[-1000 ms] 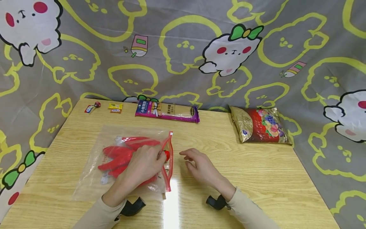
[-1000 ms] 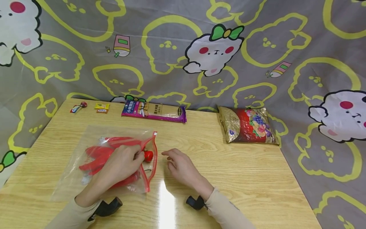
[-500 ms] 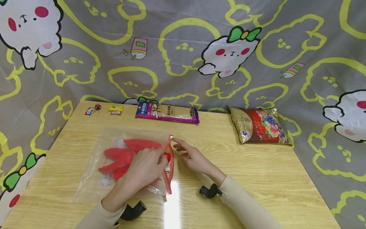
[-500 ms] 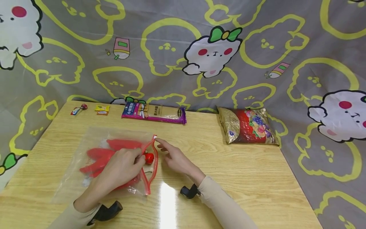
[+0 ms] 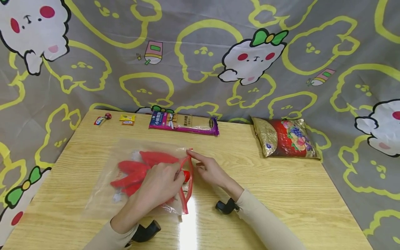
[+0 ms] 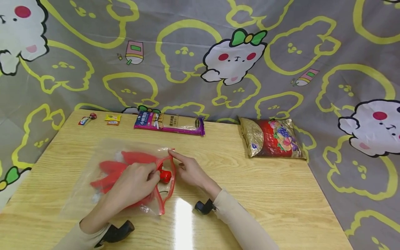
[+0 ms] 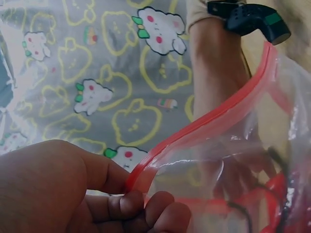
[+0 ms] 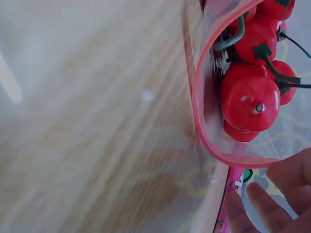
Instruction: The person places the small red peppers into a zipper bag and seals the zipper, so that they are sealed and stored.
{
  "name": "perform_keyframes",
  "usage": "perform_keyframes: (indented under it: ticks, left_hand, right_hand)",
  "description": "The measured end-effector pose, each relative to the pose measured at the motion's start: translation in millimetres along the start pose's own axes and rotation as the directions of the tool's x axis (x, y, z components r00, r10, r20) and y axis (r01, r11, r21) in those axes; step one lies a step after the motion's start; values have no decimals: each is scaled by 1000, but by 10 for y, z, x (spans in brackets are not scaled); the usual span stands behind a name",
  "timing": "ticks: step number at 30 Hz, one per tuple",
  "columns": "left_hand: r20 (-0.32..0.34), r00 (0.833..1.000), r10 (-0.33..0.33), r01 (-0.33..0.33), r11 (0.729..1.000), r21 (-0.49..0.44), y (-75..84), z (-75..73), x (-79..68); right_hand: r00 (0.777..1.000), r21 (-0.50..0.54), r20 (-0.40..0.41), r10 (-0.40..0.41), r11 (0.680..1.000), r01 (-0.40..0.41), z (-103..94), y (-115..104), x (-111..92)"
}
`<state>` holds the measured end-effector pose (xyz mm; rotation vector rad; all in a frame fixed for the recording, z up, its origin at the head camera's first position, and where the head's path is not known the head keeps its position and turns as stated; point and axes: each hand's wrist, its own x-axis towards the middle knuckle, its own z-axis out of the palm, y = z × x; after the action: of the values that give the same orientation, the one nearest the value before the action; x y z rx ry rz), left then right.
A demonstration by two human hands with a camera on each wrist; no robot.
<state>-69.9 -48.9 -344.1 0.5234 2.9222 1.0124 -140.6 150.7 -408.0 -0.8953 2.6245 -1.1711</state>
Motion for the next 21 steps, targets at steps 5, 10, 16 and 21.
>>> perform_keyframes:
  ticks: [5, 10, 16, 21]
  left_hand:
    - [4, 998, 69, -69, 997, 38, 103, -59, -94]
    - [-35, 989, 140, -138, 989, 59, 208, -146, -192]
    - [-55, 979, 195, -194, 981, 28, 300, -212, -319]
    - [-151, 910, 385, -378, 923, 73, 396, -157, -440]
  right_hand:
    - [978, -143, -153, -140, 983, 118, -82, -35, -170]
    - [908, -261, -249, -336, 927, 271, -243, -111, -357]
    - [838, -366, -280, -468, 859, 357, -473, -242, -543]
    - [734, -473, -345, -585, 784, 402, -653, -388, -635]
